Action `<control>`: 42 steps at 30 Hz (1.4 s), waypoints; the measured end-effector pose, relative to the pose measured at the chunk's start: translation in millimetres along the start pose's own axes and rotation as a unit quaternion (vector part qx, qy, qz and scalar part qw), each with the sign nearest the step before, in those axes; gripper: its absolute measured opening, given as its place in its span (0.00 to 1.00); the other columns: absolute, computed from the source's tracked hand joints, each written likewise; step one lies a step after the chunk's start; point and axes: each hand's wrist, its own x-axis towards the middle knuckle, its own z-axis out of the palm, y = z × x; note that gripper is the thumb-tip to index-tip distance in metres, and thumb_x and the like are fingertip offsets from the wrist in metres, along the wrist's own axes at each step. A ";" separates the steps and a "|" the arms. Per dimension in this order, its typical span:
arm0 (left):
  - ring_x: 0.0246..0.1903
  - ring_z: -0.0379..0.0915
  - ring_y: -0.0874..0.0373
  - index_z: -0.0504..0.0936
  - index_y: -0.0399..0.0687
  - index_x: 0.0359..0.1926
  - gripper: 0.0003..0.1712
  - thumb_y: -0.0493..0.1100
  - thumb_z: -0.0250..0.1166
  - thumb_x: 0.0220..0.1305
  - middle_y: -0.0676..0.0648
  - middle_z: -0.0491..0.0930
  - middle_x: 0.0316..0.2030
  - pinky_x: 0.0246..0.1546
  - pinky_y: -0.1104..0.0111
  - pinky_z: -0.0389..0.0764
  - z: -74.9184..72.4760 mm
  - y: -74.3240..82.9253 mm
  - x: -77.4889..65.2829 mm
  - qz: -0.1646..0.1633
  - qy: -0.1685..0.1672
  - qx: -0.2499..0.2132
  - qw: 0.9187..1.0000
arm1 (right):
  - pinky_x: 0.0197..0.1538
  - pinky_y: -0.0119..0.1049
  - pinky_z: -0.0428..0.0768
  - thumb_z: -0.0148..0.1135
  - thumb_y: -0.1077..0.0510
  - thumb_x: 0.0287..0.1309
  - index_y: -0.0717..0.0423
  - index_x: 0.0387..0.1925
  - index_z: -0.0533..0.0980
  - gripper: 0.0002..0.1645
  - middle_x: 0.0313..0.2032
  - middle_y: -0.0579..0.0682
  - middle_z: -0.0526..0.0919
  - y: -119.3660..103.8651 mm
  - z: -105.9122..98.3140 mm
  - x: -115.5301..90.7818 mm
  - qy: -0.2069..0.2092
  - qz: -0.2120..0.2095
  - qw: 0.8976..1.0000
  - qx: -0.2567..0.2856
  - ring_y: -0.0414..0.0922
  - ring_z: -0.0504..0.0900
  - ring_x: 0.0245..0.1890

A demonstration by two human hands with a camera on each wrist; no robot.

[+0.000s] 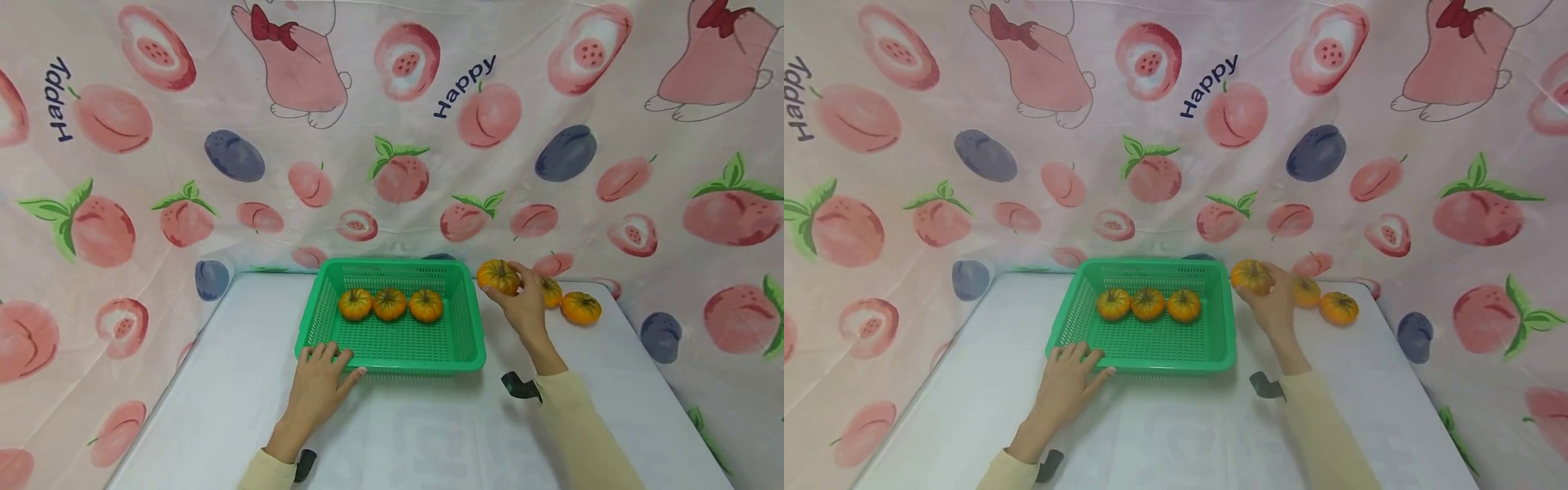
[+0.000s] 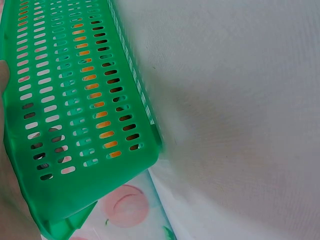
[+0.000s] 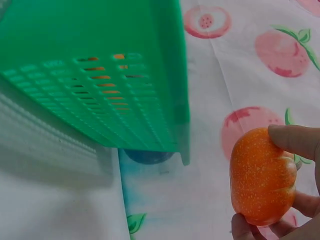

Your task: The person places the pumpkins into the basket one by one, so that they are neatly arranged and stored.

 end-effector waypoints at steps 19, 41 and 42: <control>0.40 0.71 0.50 0.80 0.54 0.43 0.21 0.64 0.61 0.64 0.50 0.73 0.36 0.46 0.54 0.66 -0.1 -0.1 -0.2 0.000 -0.005 -0.006 1.000 | 0.64 0.57 0.70 0.73 0.54 0.55 0.56 0.68 0.65 0.43 0.68 0.62 0.64 -4.4 12.7 -23.3 -0.035 -0.038 0.999 0.006 0.62 0.66 0.63; 0.40 0.71 0.50 0.80 0.54 0.43 0.21 0.64 0.60 0.65 0.50 0.74 0.36 0.46 0.54 0.67 -0.5 0.3 0.9 -0.002 -0.009 0.000 1.000 | 0.66 0.57 0.69 0.73 0.51 0.55 0.54 0.70 0.63 0.45 0.69 0.60 0.61 -28.6 17.0 -38.2 -0.111 -0.042 0.993 0.013 0.61 0.65 0.66; 0.41 0.71 0.50 0.80 0.55 0.44 0.21 0.64 0.60 0.65 0.50 0.74 0.36 0.46 0.54 0.67 -0.4 0.3 1.0 -0.003 -0.010 -0.001 1.000 | 0.66 0.57 0.69 0.73 0.52 0.55 0.54 0.70 0.63 0.44 0.69 0.60 0.61 -29.7 17.4 -38.8 -0.113 -0.043 0.993 0.015 0.61 0.65 0.66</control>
